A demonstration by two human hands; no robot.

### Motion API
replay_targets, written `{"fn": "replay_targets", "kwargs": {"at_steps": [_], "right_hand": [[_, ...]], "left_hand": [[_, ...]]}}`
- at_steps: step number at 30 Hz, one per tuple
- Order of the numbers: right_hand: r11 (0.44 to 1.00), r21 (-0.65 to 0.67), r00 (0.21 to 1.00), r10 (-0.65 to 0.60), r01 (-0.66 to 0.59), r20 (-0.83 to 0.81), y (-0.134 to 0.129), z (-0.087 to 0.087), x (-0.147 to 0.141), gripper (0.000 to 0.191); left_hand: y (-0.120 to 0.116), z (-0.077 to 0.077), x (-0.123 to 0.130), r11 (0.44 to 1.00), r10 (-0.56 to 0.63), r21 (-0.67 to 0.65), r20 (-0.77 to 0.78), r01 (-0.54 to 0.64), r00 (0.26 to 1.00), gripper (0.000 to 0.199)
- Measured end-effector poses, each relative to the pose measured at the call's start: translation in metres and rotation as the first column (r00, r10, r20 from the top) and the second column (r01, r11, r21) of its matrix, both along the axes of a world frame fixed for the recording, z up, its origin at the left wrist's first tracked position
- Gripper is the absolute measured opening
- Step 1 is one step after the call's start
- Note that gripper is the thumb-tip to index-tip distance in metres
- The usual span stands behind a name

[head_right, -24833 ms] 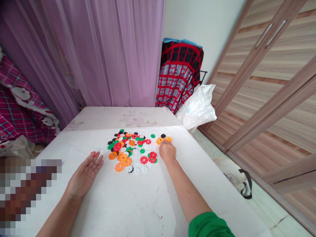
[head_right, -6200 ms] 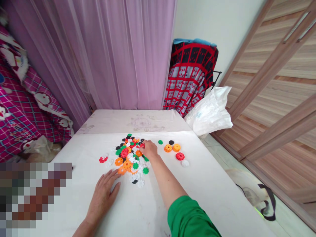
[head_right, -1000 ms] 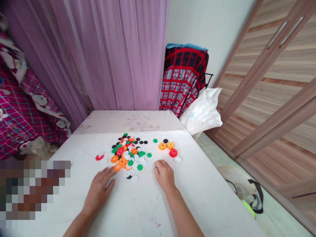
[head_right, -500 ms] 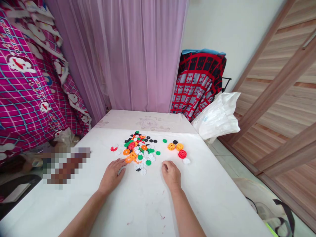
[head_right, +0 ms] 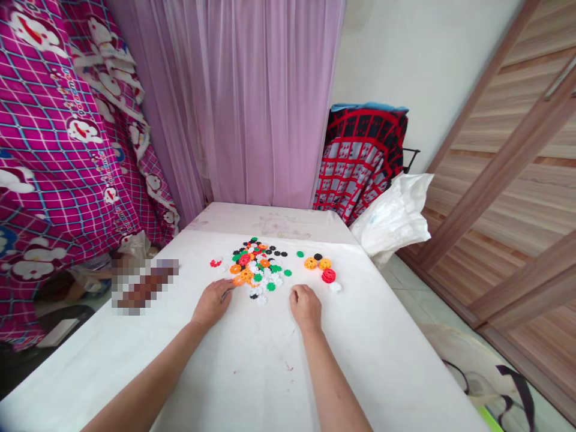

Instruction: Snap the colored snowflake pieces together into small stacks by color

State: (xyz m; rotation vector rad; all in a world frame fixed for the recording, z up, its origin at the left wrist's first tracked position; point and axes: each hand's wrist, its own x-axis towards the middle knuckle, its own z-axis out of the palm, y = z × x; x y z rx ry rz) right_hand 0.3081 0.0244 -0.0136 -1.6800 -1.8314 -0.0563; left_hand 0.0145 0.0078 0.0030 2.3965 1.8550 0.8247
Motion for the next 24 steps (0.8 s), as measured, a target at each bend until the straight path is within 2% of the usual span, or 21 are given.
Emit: {"fn": "replay_targets", "kwargs": {"at_steps": [3, 6, 9, 13, 16, 20, 22, 24], "right_hand": [[0.994, 0.085, 0.995, 0.059, -0.066, 0.076, -0.001, 0.001, -0.004, 0.023], [0.970, 0.130, 0.971, 0.186, -0.206, 0.150, -0.004, 0.008, -0.022, 0.033], [0.942, 0.080, 0.933, 0.306, -0.326, 0.189, -0.005, 0.018, -0.051, 0.039], [0.910, -0.012, 0.890, 0.407, -0.414, 0.205, 0.000, 0.023, -0.081, 0.038], [0.934, -0.046, 0.914, 0.356, -0.354, 0.195, 0.006, 0.020, -0.086, 0.036], [0.987, -0.042, 0.977, 0.159, -0.154, 0.143, 0.010, 0.013, -0.080, 0.035], [0.991, -0.020, 0.985, 0.135, -0.133, 0.112, 0.010, 0.009, -0.077, 0.033], [0.988, 0.017, 0.986, 0.151, -0.153, 0.073, 0.010, 0.007, -0.074, 0.030]], "left_hand": [[-0.003, 0.000, 0.002, 1.000, -0.022, 0.013, -0.014, 0.022, 1.000, 0.034], [-0.006, -0.001, 0.007, 0.994, -0.105, 0.023, -0.083, 0.107, 0.991, 0.043], [-0.007, -0.004, 0.010, 0.983, -0.182, -0.009, -0.171, 0.183, 0.968, 0.050], [0.004, -0.006, 0.012, 0.977, -0.214, -0.061, -0.197, 0.206, 0.957, 0.056], [0.018, -0.004, 0.015, 0.988, -0.145, -0.085, -0.179, 0.132, 0.973, 0.054], [0.028, 0.001, 0.020, 0.988, 0.060, -0.127, -0.179, -0.084, 0.982, 0.054], [0.027, 0.002, 0.019, 0.988, 0.083, -0.112, -0.184, -0.104, 0.979, 0.054], [0.023, 0.001, 0.016, 0.994, 0.063, -0.076, -0.176, -0.077, 0.982, 0.051]]}}
